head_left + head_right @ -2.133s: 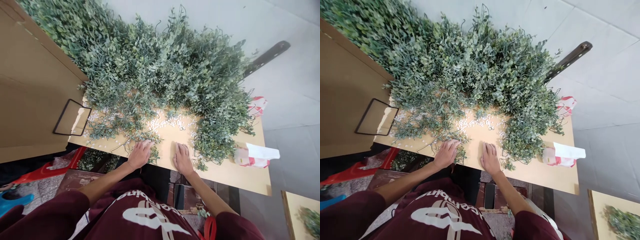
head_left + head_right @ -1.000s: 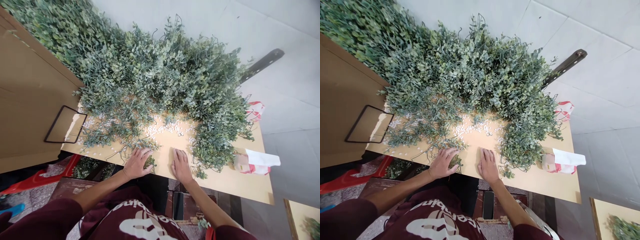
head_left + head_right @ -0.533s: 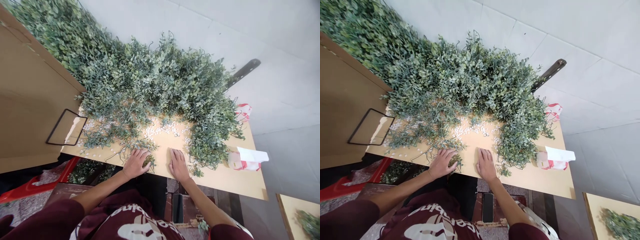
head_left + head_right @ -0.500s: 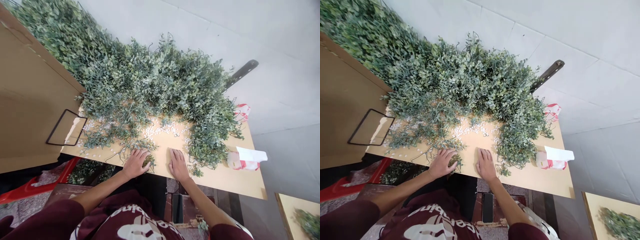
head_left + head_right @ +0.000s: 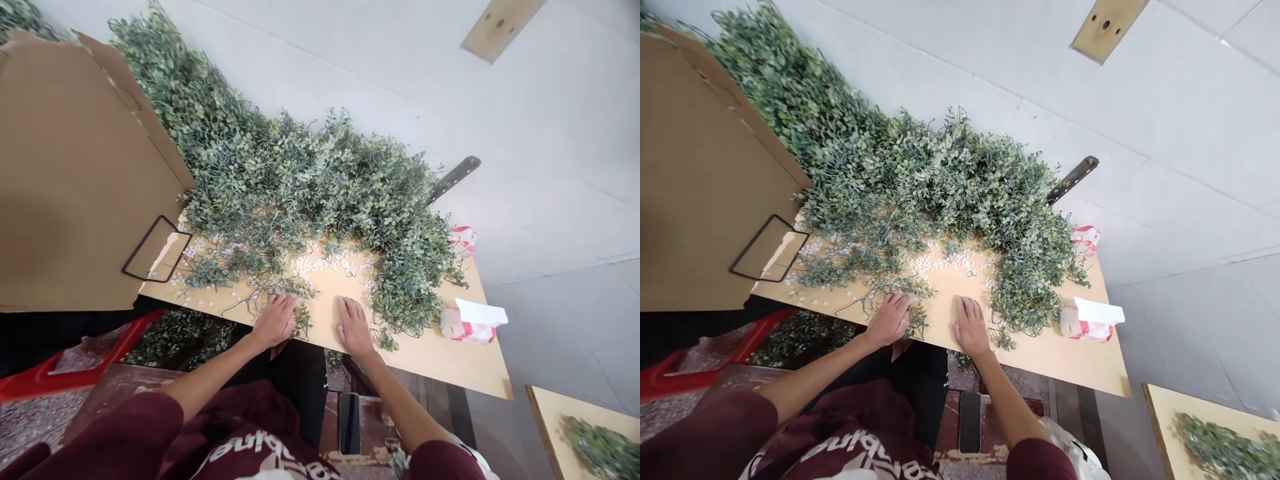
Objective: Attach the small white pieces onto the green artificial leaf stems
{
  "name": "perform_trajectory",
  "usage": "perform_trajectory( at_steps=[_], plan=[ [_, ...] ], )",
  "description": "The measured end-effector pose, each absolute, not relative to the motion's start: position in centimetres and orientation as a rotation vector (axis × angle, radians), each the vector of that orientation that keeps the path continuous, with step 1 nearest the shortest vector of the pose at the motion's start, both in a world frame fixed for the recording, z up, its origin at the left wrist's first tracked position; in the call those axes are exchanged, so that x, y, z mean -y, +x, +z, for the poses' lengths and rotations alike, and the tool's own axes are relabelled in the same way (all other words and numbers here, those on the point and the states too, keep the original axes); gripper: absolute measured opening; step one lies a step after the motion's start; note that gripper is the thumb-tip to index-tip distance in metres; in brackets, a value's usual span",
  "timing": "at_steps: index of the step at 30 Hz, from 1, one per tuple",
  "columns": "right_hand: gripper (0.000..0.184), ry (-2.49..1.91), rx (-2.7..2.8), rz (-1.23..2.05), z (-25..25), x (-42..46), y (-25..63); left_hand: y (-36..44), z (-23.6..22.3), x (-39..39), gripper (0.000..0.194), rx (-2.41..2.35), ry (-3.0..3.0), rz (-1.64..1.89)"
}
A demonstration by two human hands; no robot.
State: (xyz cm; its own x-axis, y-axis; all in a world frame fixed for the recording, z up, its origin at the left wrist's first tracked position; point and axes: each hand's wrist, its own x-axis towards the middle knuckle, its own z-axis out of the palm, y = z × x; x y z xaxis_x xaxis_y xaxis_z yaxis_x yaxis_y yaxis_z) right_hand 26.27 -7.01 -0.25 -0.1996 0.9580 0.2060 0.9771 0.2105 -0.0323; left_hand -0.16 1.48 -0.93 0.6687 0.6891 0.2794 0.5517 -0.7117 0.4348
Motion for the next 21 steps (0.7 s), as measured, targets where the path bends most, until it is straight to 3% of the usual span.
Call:
perform_trajectory(
  at_steps=[9, 21],
  plan=[
    [0.057, -1.825, 2.255, -0.214, -0.8, 7.0, 26.6, -0.5, -1.0, -1.2, 0.044, -1.054, 2.315, 0.937],
    [0.046, -1.834, 2.053, -0.231, -2.1, 7.3, 27.6, -2.3, -2.5, 2.2, 0.021, -0.968, 1.993, 1.429]
  ],
)
